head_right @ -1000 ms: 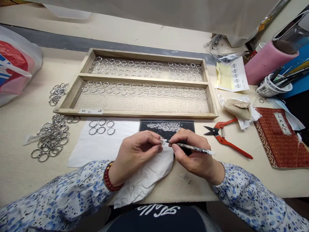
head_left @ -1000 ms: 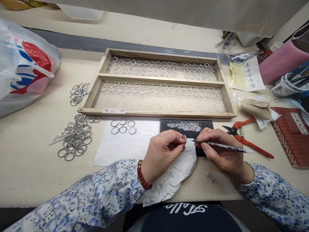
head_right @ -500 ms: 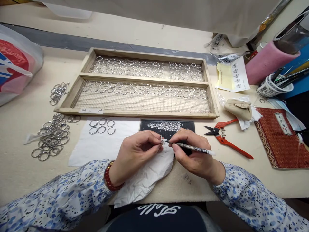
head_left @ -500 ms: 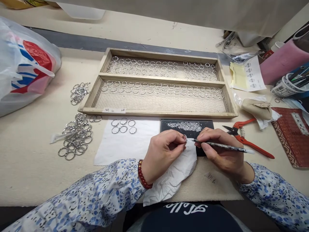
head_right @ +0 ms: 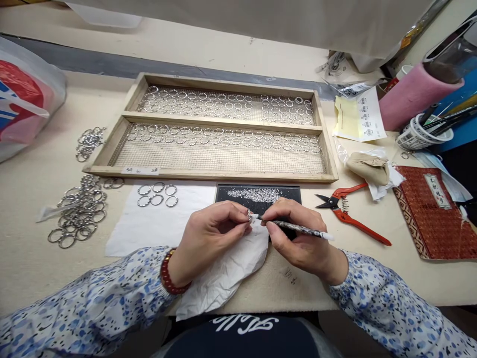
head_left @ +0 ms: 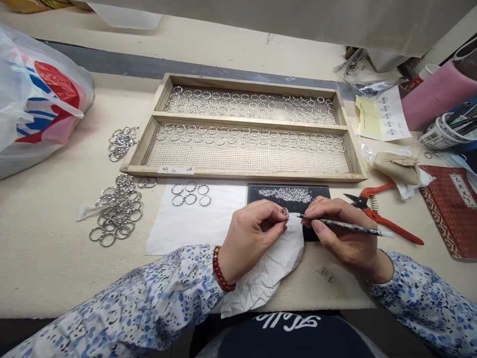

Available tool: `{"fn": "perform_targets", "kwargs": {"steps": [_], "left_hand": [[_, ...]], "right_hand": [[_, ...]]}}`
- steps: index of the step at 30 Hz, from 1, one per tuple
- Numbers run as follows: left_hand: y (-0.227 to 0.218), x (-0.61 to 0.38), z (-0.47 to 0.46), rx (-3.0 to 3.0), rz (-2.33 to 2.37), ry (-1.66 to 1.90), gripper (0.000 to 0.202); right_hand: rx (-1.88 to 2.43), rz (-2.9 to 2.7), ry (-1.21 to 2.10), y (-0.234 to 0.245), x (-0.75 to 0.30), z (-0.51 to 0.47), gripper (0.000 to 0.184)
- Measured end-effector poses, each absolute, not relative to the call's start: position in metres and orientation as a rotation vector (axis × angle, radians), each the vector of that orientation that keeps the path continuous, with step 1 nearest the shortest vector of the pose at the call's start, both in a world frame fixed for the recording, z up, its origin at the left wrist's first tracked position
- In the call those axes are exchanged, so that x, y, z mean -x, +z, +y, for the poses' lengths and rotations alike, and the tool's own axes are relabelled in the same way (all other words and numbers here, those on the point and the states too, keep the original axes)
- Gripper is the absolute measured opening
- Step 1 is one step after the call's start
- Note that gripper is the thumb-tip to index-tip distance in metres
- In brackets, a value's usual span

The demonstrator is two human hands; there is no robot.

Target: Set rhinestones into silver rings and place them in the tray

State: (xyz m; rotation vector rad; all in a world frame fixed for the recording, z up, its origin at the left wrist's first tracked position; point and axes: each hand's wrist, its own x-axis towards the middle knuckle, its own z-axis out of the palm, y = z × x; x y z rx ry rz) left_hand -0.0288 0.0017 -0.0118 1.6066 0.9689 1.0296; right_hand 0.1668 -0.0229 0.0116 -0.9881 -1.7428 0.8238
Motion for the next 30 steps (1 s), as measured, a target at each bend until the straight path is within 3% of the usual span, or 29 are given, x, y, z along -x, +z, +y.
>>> {"fn": "perform_targets", "kwargs": {"steps": [8,30], "left_hand": [[-0.012,0.029,0.002,-1.591,0.944,1.028,0.013],[-0.013,0.029,0.002,-1.58,0.936,1.024,0.012]], "right_hand": [[1.261,-1.726,0.586,0.007,-0.172,-0.017,0.008],[1.272,-1.839,0.481,0.001,-0.17,-0.012,0.008]]}}
